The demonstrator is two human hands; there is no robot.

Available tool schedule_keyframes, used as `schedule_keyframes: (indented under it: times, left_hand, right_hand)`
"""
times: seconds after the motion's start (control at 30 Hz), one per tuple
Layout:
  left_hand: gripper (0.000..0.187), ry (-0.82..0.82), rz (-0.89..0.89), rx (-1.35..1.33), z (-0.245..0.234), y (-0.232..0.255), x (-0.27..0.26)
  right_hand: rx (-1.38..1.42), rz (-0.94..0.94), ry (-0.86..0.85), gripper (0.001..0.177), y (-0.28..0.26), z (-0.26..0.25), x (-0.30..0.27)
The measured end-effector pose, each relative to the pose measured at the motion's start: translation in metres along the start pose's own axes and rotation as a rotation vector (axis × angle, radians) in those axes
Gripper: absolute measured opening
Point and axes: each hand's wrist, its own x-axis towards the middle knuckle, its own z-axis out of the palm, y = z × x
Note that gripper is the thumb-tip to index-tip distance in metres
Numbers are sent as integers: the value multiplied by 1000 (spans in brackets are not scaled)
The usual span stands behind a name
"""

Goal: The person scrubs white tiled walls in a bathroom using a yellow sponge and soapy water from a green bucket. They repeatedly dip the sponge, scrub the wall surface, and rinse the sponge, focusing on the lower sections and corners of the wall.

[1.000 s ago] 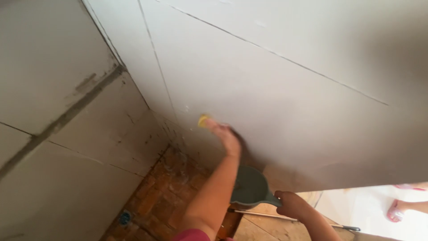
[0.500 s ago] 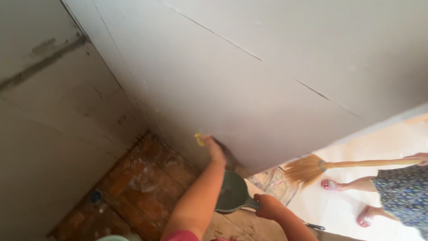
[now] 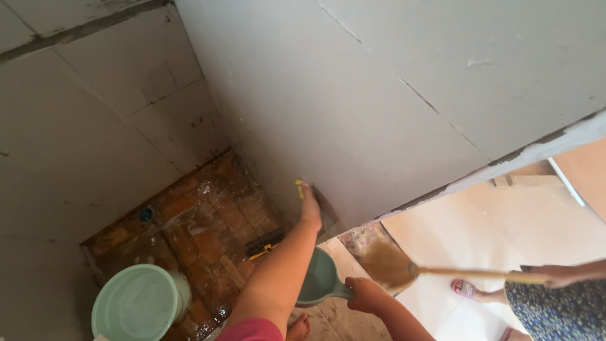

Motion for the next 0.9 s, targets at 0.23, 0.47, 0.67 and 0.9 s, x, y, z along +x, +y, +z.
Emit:
schedule_keyframes:
  times: [0.23,0.47,0.67,0.9]
  left_hand:
    - [96,-60,263,210,12,-34,-33]
    - [90,166,-139,216,-1,-10,-14]
    - [89,87,-81,231,-27,-15,18]
    - [87,0,-79,95,-35,-23,16]
  right_hand:
    - [-1,-7,-15,48,-27,-9,27]
    - [37,74,-32,50,-52,-16,35]
    - [-55,-49,9,49,-38,-1,58]
    - [-18,86,-18,45,-40,7,58]
